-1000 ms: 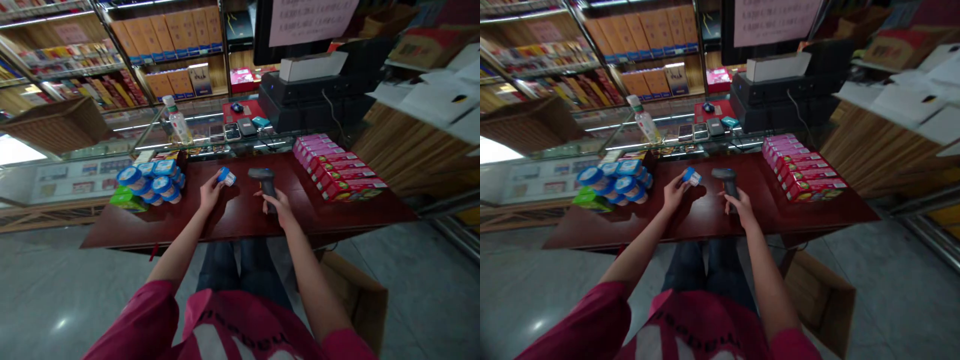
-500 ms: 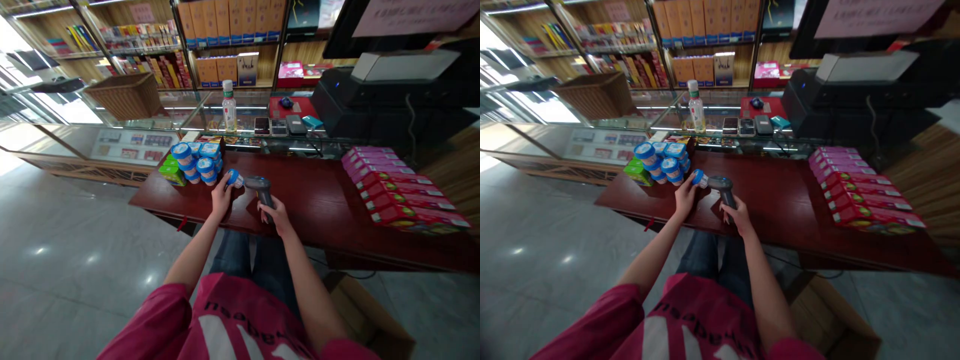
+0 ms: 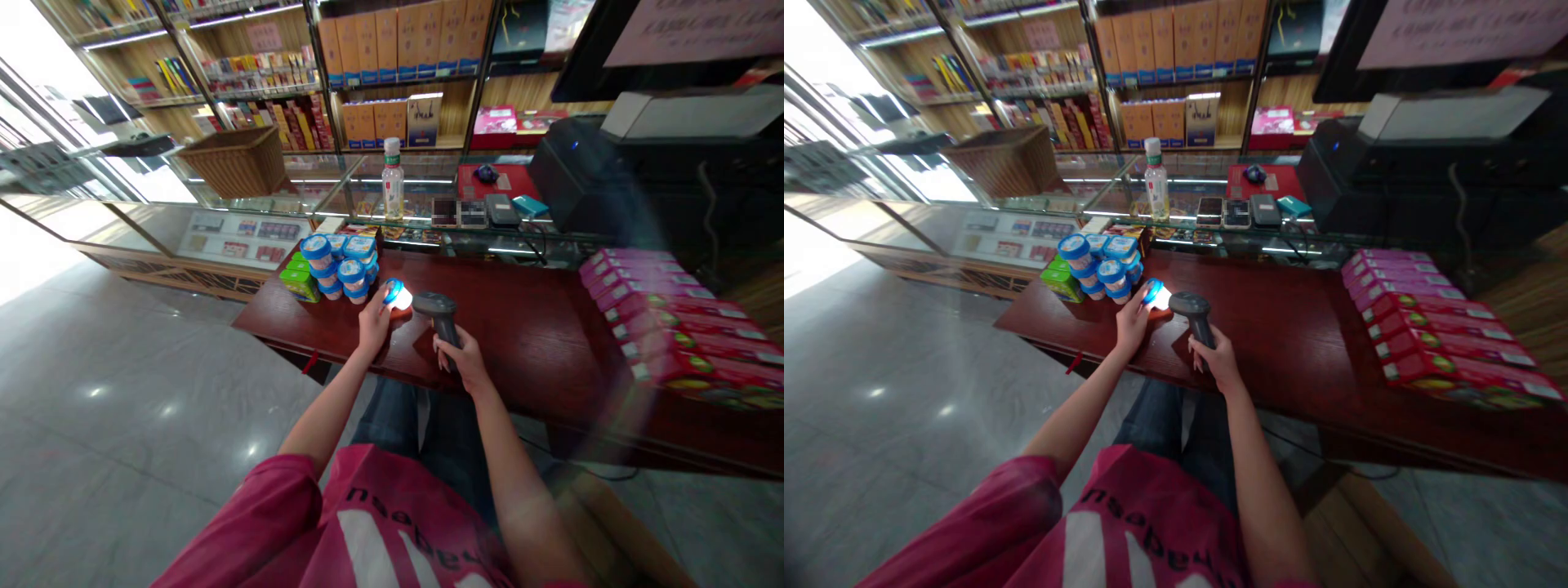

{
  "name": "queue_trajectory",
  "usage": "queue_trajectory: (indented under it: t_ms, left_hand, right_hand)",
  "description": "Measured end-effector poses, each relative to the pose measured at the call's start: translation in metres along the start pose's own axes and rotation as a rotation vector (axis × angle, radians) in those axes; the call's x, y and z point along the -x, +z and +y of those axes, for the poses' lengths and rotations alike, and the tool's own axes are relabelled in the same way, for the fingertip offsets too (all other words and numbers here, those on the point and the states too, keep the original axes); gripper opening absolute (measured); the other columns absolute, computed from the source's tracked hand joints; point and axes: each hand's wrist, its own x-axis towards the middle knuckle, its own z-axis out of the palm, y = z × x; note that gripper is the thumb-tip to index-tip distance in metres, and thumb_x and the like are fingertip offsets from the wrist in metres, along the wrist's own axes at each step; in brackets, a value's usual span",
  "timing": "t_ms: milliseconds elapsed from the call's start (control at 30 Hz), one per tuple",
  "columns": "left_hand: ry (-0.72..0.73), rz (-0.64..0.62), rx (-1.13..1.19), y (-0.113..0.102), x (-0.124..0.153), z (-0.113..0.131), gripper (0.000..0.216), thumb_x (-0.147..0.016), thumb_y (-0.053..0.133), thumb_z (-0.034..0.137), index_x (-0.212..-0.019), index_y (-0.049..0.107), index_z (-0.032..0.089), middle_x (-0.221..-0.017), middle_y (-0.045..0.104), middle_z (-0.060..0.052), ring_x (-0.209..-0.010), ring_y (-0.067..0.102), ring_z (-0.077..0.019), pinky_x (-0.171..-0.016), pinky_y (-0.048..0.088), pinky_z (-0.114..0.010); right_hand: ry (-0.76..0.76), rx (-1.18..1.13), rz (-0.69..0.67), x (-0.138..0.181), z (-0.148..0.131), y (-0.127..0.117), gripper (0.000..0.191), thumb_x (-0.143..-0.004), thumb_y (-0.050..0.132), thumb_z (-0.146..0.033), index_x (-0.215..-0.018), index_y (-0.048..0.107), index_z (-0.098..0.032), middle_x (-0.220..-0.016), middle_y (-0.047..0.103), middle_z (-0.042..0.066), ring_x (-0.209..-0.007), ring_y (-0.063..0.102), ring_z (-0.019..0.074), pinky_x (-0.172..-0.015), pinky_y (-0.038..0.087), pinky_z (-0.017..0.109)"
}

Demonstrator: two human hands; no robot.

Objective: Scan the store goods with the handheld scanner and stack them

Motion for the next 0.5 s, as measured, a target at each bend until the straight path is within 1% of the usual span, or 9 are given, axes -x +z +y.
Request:
queue_trajectory:
  t_ms: [67,133,233,300,367,433,500]
  left_hand:
    - [0.028,-0.018,-0.016,-0.001,0.003,0.002,0.046,-0.098,0.055,0.016,-0.144,0.061,0.024,-0.147,0.065,-0.007,-0.135,0.063,-0.0237,-0.115,0.053,-0.044]
    - [0.086,-0.027,-0.045,-0.004,0.004,0.007,0.046,-0.100,0.054,0.016,-0.144,0.060,0.023,-0.149,0.064,-0.008,-0.138,0.061,-0.0234,-0.116,0.052,-0.044]
    - [0.199,0.010,-0.116,-0.020,-0.002,0.020,0.043,-0.104,0.049,0.020,-0.147,0.057,0.023,-0.154,0.059,-0.009,-0.145,0.054,-0.0224,-0.121,0.048,-0.043]
    - [0.272,0.055,-0.174,-0.039,-0.014,0.031,0.043,-0.106,0.046,0.023,-0.148,0.055,0.023,-0.156,0.056,-0.010,-0.148,0.050,-0.0224,-0.123,0.045,-0.043]
    - [0.322,0.099,-0.243,-0.061,-0.031,0.041,0.043,-0.107,0.045,0.025,-0.150,0.054,0.023,-0.158,0.054,-0.011,-0.151,0.047,-0.0228,-0.125,0.042,-0.044]
    - [0.338,0.125,-0.321,-0.084,-0.052,0.049,0.044,-0.107,0.045,0.023,-0.150,0.053,0.023,-0.158,0.054,-0.010,-0.151,0.046,-0.0227,-0.126,0.041,-0.044]
    - [0.331,0.123,-0.384,-0.103,-0.070,0.052,0.044,-0.106,0.045,0.019,-0.149,0.054,0.024,-0.157,0.056,-0.010,-0.151,0.046,-0.0222,-0.126,0.041,-0.043]
  right_hand:
    - [0.002,0.008,-0.004,0.001,-0.001,0.000,0.032,-0.070,0.084,-0.039,-0.090,0.067,-0.020,-0.063,0.065,-0.004,-0.036,0.046,0.0080,-0.035,0.038,0.022]
    - [0.009,0.017,0.006,0.002,-0.001,0.000,0.031,-0.070,0.085,-0.039,-0.086,0.066,-0.020,-0.061,0.065,-0.004,-0.037,0.046,0.0084,-0.035,0.038,0.022]
    - [0.017,0.011,0.024,0.003,-0.001,-0.002,0.032,-0.071,0.085,-0.041,-0.088,0.066,-0.020,-0.062,0.066,-0.003,-0.036,0.045,0.0081,-0.035,0.037,0.023]
    - [0.017,-0.006,0.034,0.003,-0.002,-0.002,0.034,-0.071,0.085,-0.042,-0.090,0.067,-0.020,-0.065,0.068,-0.002,-0.036,0.045,0.0080,-0.035,0.036,0.023]
    - [0.019,-0.020,0.042,0.004,-0.003,-0.003,0.037,-0.070,0.086,-0.043,-0.092,0.067,-0.020,-0.070,0.070,-0.001,-0.037,0.046,0.0081,-0.035,0.036,0.023]
    - [0.024,-0.021,0.039,0.004,-0.004,-0.003,0.038,-0.070,0.087,-0.044,-0.092,0.067,-0.020,-0.071,0.070,0.000,-0.038,0.047,0.0083,-0.036,0.036,0.023]
    - [0.028,-0.010,0.028,0.004,-0.004,-0.003,0.037,-0.070,0.087,-0.044,-0.089,0.067,-0.020,-0.068,0.068,-0.001,-0.038,0.047,0.0086,-0.036,0.037,0.024]
